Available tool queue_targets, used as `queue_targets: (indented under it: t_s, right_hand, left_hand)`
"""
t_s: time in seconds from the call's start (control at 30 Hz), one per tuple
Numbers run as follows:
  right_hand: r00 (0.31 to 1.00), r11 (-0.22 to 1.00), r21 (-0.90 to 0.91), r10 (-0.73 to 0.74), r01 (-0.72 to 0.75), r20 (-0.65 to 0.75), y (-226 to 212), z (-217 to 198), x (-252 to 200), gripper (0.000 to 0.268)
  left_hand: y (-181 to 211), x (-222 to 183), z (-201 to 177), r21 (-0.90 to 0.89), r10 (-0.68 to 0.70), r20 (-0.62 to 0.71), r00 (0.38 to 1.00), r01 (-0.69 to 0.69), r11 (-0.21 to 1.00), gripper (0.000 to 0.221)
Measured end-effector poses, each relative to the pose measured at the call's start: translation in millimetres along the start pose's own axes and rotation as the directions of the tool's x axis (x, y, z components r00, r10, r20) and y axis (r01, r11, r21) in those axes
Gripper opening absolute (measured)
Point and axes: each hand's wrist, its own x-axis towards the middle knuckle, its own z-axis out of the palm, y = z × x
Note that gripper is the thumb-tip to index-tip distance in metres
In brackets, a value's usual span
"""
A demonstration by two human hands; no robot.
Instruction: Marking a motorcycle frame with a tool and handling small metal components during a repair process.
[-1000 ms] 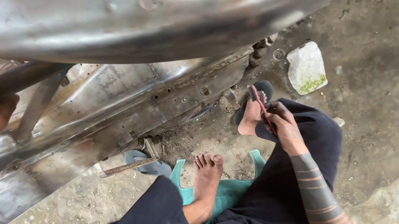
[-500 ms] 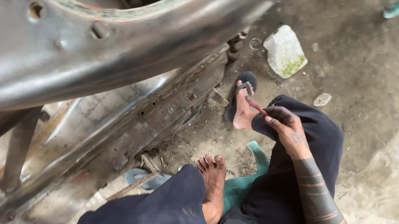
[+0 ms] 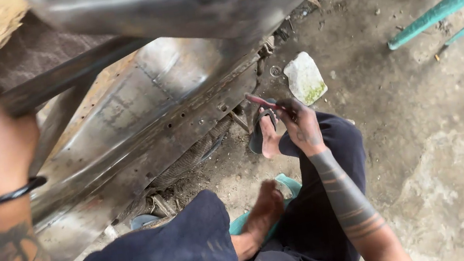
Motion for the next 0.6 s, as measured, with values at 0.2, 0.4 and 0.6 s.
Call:
queue_targets:
  t_s: [0.2,0.4,0.6]
  right_hand:
    - [0.938,0.816,-0.468,-0.33,0.339,0.105,26.0,48.3,61.4,0.019]
    - [0.961,0.784,-0.562,-0.26,0.264,0.089,108.2,26.9,122.3,0.047]
    - [0.925,0.869,-0.494,-0.173,-0.017,-0.337,57.8,4.3,103.0,0.014]
  left_hand:
    - [15.6,-1.4,-23.5,0.648,0.107,-0.105,0.989,-0.014,0.761,0.037]
    - [3.3,-4.6,-4.0,0.439,0.126,-0.069,0.99,-0.083,0.895,0.024]
    - [-24.0,-4.0,46.2,-0.083,-0.023,0.039,0.999,0.026,0.996,0.025]
